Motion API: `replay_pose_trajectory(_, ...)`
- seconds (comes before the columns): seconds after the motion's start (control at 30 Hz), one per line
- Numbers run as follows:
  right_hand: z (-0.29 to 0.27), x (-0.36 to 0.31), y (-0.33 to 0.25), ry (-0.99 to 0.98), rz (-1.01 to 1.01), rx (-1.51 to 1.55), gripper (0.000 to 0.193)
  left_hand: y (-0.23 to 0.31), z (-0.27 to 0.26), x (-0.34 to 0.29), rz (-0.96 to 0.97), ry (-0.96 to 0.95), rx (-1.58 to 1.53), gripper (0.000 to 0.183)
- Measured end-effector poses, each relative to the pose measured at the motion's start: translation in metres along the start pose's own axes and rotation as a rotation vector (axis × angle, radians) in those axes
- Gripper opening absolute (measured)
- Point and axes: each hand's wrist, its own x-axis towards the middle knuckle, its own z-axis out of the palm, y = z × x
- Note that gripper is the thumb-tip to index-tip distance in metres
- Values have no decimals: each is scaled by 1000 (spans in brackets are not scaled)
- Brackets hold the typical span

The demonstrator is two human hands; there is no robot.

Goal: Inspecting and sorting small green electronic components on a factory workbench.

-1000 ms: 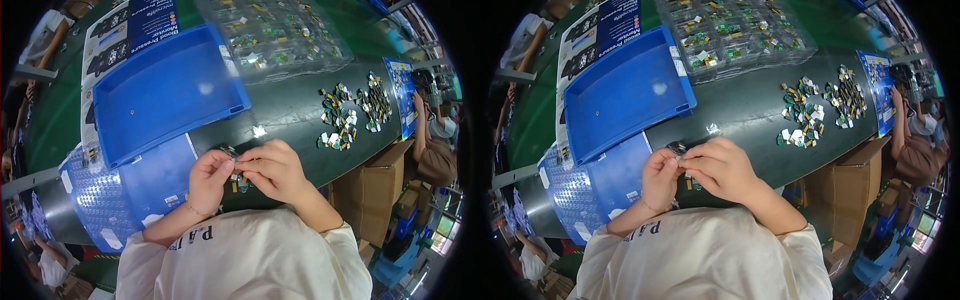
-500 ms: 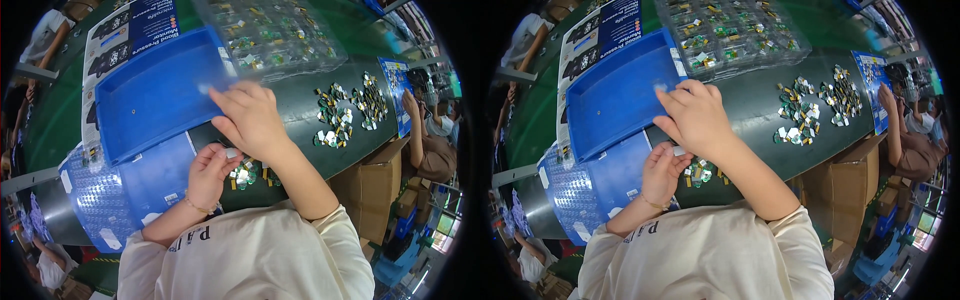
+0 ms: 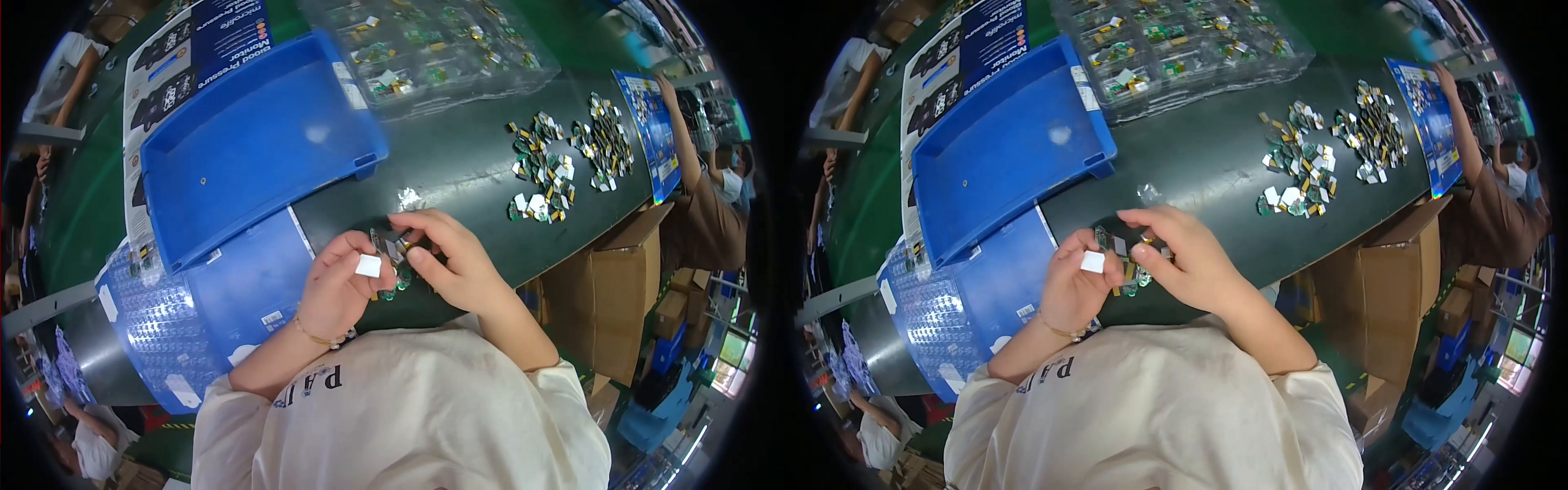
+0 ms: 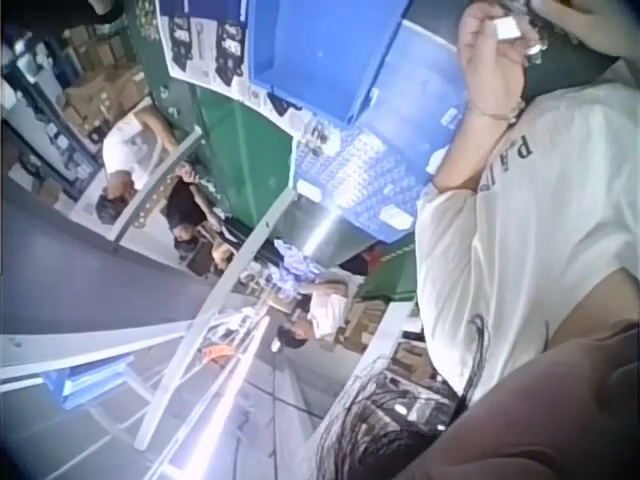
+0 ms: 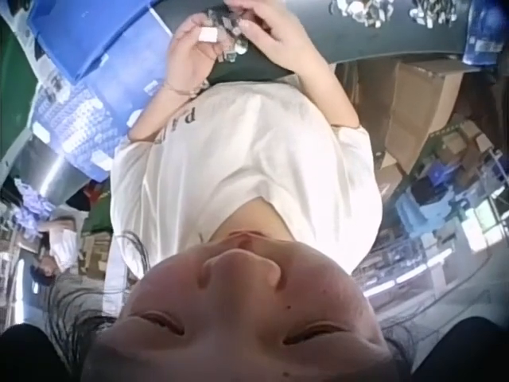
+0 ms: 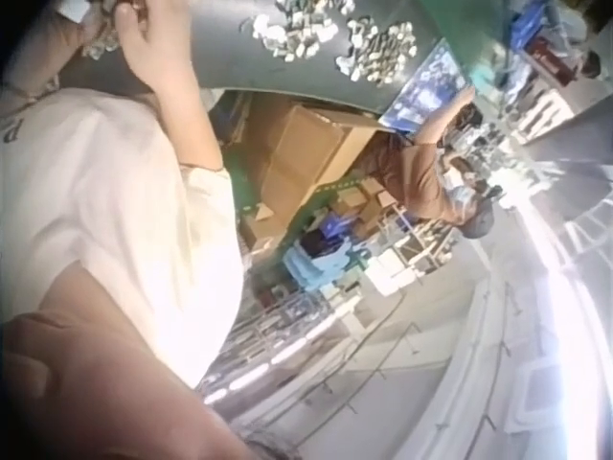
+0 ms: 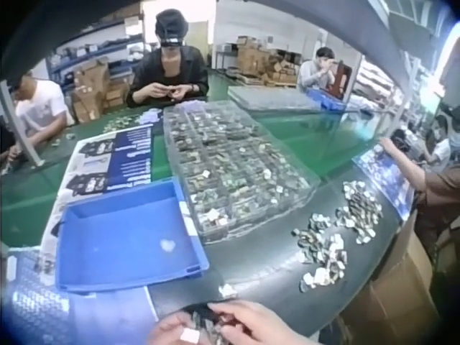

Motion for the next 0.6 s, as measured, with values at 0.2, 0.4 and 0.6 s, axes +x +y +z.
replay_pose_trajectory(0.2, -5, -2, 9, -142, 25, 239, 15, 4, -1, -2, -67, -152, 21, 19)
replay_pose_trajectory(0.4, -2, -14, 13, -94, 137, 365, 15, -3, 10, -2, 37, 51, 192, 13)
replay_pose_trajectory(0.6, 4, -16, 3, 102, 131, 351, 8, -4, 8, -2, 193, 75, 496, 15)
